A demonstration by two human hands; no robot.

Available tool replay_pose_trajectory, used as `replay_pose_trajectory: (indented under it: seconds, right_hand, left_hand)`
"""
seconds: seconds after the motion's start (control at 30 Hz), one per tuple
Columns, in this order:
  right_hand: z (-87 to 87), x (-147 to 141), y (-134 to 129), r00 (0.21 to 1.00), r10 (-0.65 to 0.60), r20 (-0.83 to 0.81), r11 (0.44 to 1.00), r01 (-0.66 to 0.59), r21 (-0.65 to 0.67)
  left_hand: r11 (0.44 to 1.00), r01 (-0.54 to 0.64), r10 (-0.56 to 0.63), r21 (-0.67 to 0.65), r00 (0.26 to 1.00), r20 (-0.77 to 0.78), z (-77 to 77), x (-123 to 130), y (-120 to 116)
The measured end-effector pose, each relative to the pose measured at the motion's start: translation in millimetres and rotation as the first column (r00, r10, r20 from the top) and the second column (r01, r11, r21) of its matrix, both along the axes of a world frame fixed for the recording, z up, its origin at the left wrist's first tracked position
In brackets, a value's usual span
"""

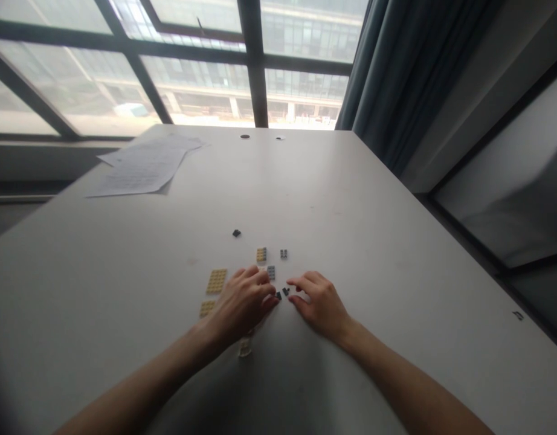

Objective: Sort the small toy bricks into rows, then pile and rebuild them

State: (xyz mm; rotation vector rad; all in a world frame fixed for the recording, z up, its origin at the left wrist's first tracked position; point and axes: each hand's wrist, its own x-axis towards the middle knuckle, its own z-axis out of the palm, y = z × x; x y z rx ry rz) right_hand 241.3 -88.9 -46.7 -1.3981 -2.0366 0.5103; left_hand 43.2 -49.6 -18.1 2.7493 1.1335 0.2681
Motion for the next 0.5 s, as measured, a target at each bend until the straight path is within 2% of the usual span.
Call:
replay_pose_trajectory:
  seconds: [0.2, 0.5]
  right_hand:
    - [-1.3, 6.8, 7.8, 0.995, 0.062, 0.075, 0.997, -0.058, -0.057]
    - [-1.0, -5.4, 7.7, 0.994, 0.006, 0.113, 0.999, -0.002, -0.032]
  left_hand:
    - [1.0, 0.003, -0.003, 0.004, 0.999, 0.032, -4.4, -0.3, 1.4]
    - [1.0, 0.013, -0.014, 0.013, 0.998, 0.065, -9.6, 3.5, 0.6]
